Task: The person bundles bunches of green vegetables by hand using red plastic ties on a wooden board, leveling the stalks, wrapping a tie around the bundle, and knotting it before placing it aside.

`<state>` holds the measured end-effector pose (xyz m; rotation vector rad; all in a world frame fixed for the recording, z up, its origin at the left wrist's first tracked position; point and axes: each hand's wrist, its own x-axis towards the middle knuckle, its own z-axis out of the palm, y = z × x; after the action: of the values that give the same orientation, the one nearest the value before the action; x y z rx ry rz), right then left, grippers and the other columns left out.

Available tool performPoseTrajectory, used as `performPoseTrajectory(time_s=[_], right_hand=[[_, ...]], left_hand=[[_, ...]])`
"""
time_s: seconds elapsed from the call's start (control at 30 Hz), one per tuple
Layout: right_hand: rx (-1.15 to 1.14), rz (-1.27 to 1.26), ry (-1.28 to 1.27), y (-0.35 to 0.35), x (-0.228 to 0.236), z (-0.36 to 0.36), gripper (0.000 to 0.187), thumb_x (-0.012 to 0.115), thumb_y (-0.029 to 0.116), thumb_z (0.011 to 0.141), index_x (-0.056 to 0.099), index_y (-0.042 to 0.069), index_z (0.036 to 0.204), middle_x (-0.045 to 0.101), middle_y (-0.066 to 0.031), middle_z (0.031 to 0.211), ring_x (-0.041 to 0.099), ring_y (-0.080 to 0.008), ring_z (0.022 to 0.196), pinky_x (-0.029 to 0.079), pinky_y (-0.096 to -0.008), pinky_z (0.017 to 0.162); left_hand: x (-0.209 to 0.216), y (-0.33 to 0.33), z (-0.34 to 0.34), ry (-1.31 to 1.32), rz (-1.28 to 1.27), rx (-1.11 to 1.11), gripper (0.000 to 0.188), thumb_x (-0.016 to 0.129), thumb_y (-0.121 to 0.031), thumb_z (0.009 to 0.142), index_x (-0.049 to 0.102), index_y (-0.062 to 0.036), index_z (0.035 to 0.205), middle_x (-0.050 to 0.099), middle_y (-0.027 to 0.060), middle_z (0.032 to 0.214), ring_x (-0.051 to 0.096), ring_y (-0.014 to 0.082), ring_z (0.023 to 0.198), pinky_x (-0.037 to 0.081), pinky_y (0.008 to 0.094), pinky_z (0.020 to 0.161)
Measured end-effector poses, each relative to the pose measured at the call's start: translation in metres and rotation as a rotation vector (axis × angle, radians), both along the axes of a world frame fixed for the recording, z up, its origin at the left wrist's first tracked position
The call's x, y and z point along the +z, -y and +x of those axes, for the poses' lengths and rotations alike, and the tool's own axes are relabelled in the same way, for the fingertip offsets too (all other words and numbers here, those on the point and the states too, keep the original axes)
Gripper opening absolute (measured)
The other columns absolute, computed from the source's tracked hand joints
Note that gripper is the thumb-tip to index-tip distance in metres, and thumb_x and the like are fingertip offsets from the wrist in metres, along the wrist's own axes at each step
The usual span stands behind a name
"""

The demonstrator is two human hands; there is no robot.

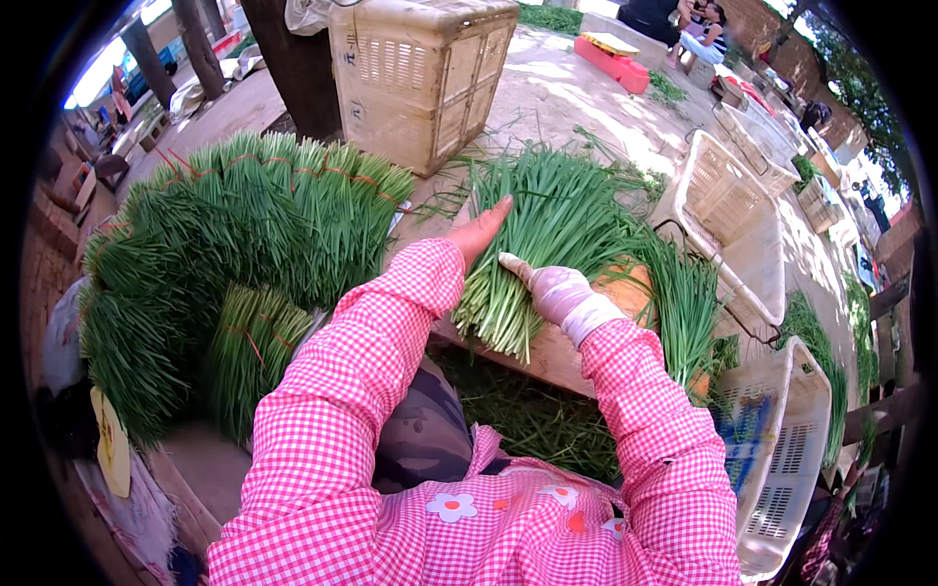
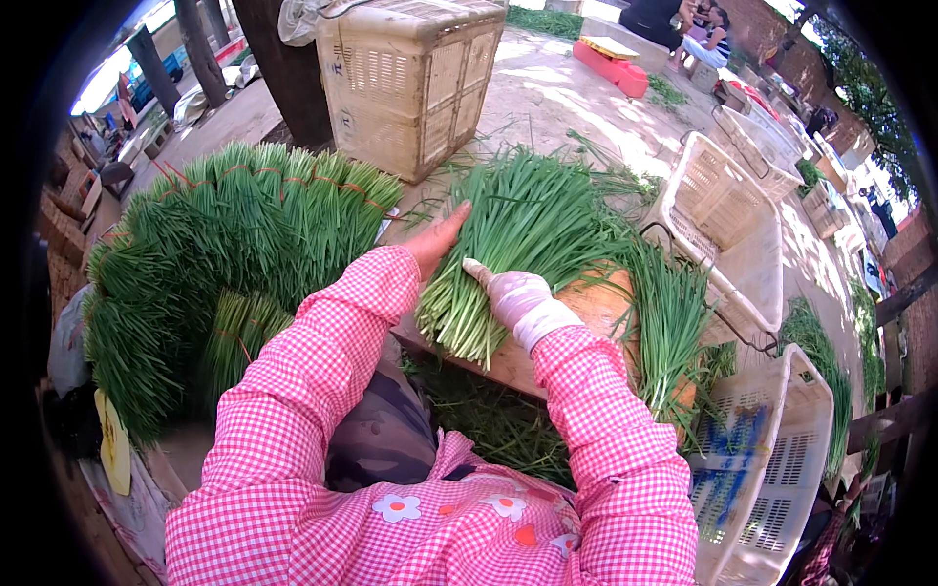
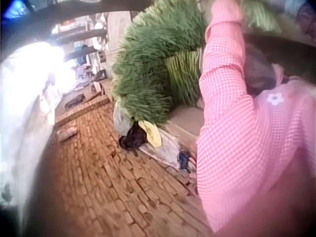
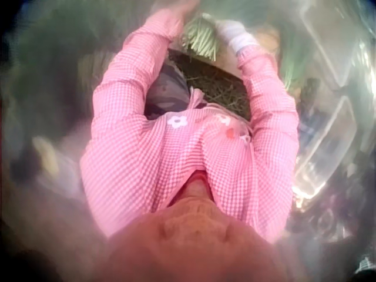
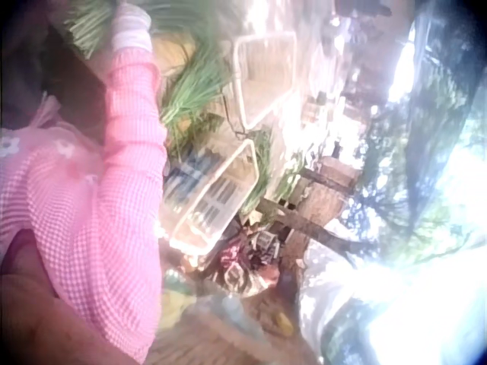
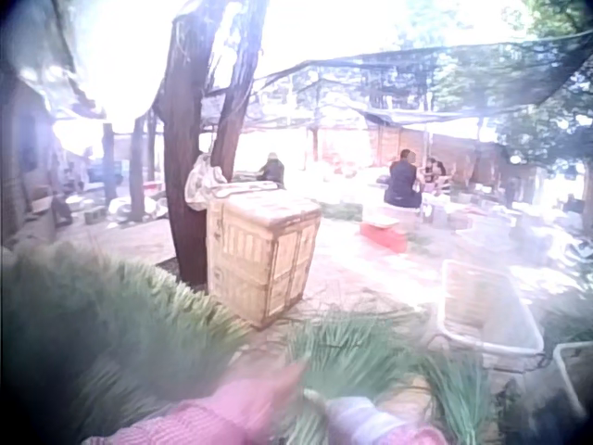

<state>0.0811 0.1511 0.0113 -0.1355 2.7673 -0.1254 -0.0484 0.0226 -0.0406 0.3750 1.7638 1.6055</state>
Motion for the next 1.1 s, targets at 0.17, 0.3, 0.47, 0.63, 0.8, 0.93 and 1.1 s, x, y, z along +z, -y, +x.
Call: performPoseTrajectory(time_s=[0.17,0.3,0.47,0.63,0.8,0.93,1.1], right_hand=[[-0.069,-0.025,0.024,-0.003,-0.006,0.004,0.069,0.040,0.001,0.085,0.021,0.037,0.140,0.062,-0.0213,0.099,0.062,-0.0337,0.092,0.048,-0.0406,0.079],[-0.018,0.005,0.043,-0.002,-0.009,0.002,0.075,0.043,0.001,0.085,0.011,0.036,0.142,0.063,-0.0201,0.098,0.063,-0.0310,0.091,0.049,-0.0385,0.079],[-0.086,0.028,0.129,0.001,0.001,0.003,0.077,0.045,0.001,0.084,0.011,0.039,0.142,0.063,-0.0193,0.098,0.063,-0.0304,0.091,0.049,-0.0382,0.078],[-0.076,0.015,0.080,0.005,0.002,0.006,0.074,0.042,0.002,0.084,0.013,0.038,0.142,0.063,-0.0188,0.092,0.064,-0.0307,0.086,0.050,-0.0389,0.073],[-0.081,-0.032,0.027,-0.002,0.001,0.014,0.071,0.043,0.006,0.084,0.016,0.036,0.142,0.064,-0.0187,0.089,0.064,-0.0316,0.081,0.050,-0.0403,0.071],[-0.112,-0.085,0.002,-0.010,-0.005,0.021,0.070,0.044,0.009,0.084,0.015,0.036,0.142,0.064,-0.0186,0.087,0.064,-0.0321,0.081,0.049,-0.0410,0.070],[-0.121,-0.106,-0.031,-0.016,-0.007,0.028,0.070,0.045,0.011,0.084,0.014,0.036,0.142,0.064,-0.0185,0.085,0.064,-0.0324,0.079,0.049,-0.0412,0.069]], left_hand=[[-0.024,0.042,-0.036,-0.552,-0.286,0.333,0.055,0.044,-0.049,0.087,0.057,-0.0018,0.113,0.059,0.0198,0.110,0.054,0.0326,0.106,0.040,0.0374,0.091],[-0.088,0.061,-0.054,-0.651,-0.363,0.493,0.027,0.055,-0.028,0.083,0.066,-0.0086,0.098,0.065,0.0170,0.093,0.062,0.0316,0.086,0.047,0.0388,0.079],[-0.089,0.033,-0.031,-0.948,-0.474,0.364,0.020,0.062,-0.019,0.078,0.067,-0.0071,0.094,0.065,0.0141,0.083,0.062,0.0270,0.078,0.049,0.0356,0.073],[-0.108,0.035,-0.038,-0.516,-0.145,0.357,0.019,0.063,-0.022,0.081,0.064,-0.0044,0.086,0.060,0.0022,0.073,0.054,0.0116,0.067,0.045,0.0284,0.065],[-0.090,0.069,-0.017,-0.225,-0.019,0.174,0.019,0.061,-0.025,0.084,0.064,-0.0067,0.088,0.061,-0.0015,0.078,0.051,0.0069,0.071,0.041,0.0234,0.067],[-0.058,0.080,0.003,0.079,0.310,0.199,0.014,0.063,-0.022,0.083,0.064,-0.0098,0.090,0.063,-0.0018,0.087,0.052,0.0076,0.080,0.037,0.0225,0.077],[0.010,0.040,0.007,0.325,0.061,0.192,0.015,0.066,-0.024,0.078,0.061,-0.0162,0.089,0.061,-0.0034,0.089,0.051,0.0099,0.085,0.033,0.0346,0.084]])
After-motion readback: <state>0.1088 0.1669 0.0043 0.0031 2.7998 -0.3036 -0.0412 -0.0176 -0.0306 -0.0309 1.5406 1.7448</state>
